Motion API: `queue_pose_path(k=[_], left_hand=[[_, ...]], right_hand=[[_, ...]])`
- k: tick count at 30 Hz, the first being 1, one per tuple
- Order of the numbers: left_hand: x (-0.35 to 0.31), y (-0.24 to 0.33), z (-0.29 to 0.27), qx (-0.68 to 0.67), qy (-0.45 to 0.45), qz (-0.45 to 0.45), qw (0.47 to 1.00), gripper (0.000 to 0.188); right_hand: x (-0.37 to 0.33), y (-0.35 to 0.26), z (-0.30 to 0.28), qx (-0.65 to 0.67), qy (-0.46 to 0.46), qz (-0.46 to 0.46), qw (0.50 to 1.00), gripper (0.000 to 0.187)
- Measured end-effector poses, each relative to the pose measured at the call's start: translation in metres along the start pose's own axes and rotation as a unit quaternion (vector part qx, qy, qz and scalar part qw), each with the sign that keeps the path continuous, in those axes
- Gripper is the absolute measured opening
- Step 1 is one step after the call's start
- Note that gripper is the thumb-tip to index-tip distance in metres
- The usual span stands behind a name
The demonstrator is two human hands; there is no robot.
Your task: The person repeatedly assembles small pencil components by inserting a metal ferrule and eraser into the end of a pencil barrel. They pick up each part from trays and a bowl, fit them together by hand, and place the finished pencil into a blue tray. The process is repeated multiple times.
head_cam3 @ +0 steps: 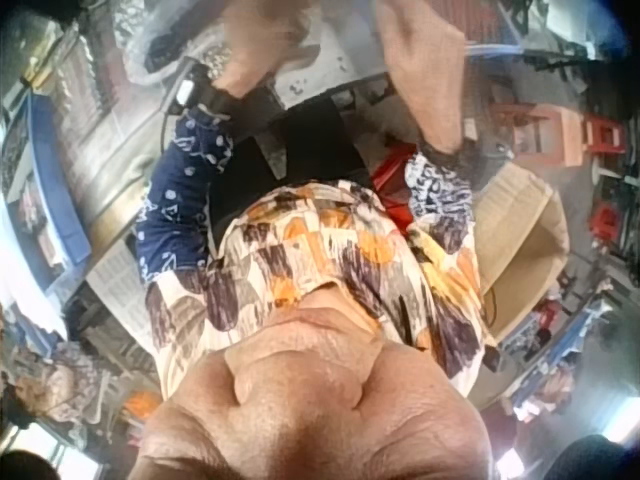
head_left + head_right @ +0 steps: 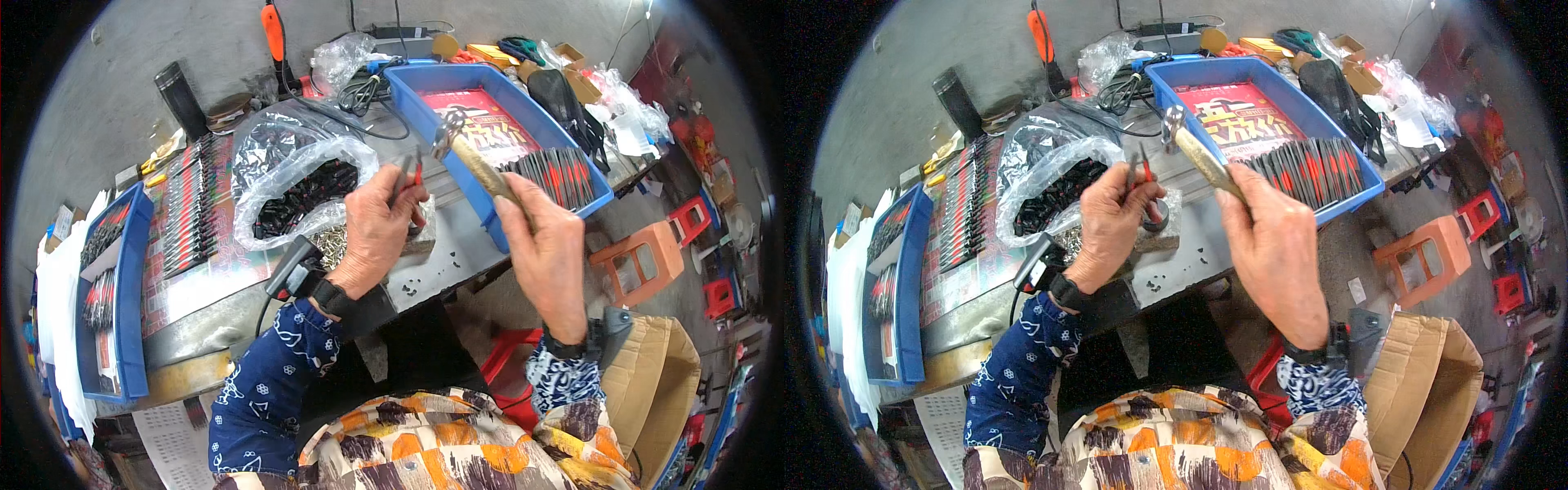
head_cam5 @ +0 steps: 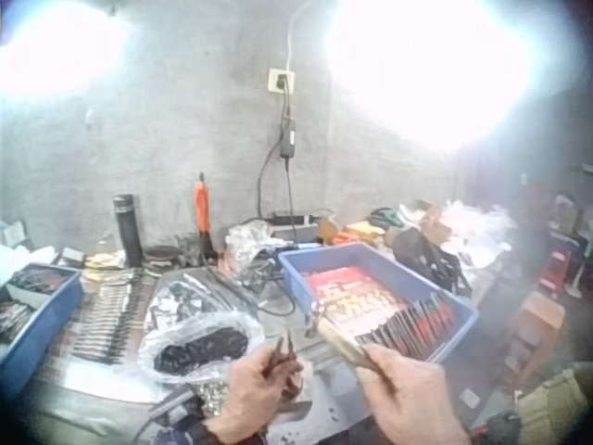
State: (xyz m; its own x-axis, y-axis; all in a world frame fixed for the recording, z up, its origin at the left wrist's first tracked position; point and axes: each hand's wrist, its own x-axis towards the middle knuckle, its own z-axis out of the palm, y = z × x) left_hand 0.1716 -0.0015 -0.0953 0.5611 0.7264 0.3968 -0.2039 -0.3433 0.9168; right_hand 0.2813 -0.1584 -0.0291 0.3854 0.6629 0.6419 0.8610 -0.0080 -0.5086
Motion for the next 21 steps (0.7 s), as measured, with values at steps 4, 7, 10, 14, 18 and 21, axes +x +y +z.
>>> queue_pose_path(k=[4, 7, 10, 14, 18, 21], left_hand=[[0.002, 0.011, -0.012, -0.098, -0.009, 0.033, 0.995, 0.003], [0.002, 0.024, -0.020, -0.166, 0.003, -0.020, 0.986, 0.004], [-0.005, 0.037, -0.031, -0.156, 0.002, -0.040, 0.987, 0.010], [-0.024, 0.051, -0.043, -0.126, -0.005, -0.092, 0.988, 0.010], [-0.041, 0.058, -0.055, -0.112, -0.020, -0.150, 0.982, 0.014], [-0.057, 0.064, -0.062, -0.136, -0.030, -0.171, 0.975, 0.010]], right_hand=[[-0.017, 0.026, 0.035, -0.131, 0.020, -0.040, 0.990, 0.027], [-0.029, 0.038, 0.056, -0.201, 0.004, -0.023, 0.979, 0.032], [-0.034, 0.047, 0.078, -0.276, 0.004, -0.027, 0.961, 0.029], [-0.039, 0.058, 0.094, -0.303, -0.018, 0.003, 0.953, 0.028], [-0.038, 0.061, 0.101, -0.310, -0.023, -0.004, 0.951, 0.026], [-0.035, 0.047, 0.097, -0.337, 0.000, -0.011, 0.942, 0.020]])
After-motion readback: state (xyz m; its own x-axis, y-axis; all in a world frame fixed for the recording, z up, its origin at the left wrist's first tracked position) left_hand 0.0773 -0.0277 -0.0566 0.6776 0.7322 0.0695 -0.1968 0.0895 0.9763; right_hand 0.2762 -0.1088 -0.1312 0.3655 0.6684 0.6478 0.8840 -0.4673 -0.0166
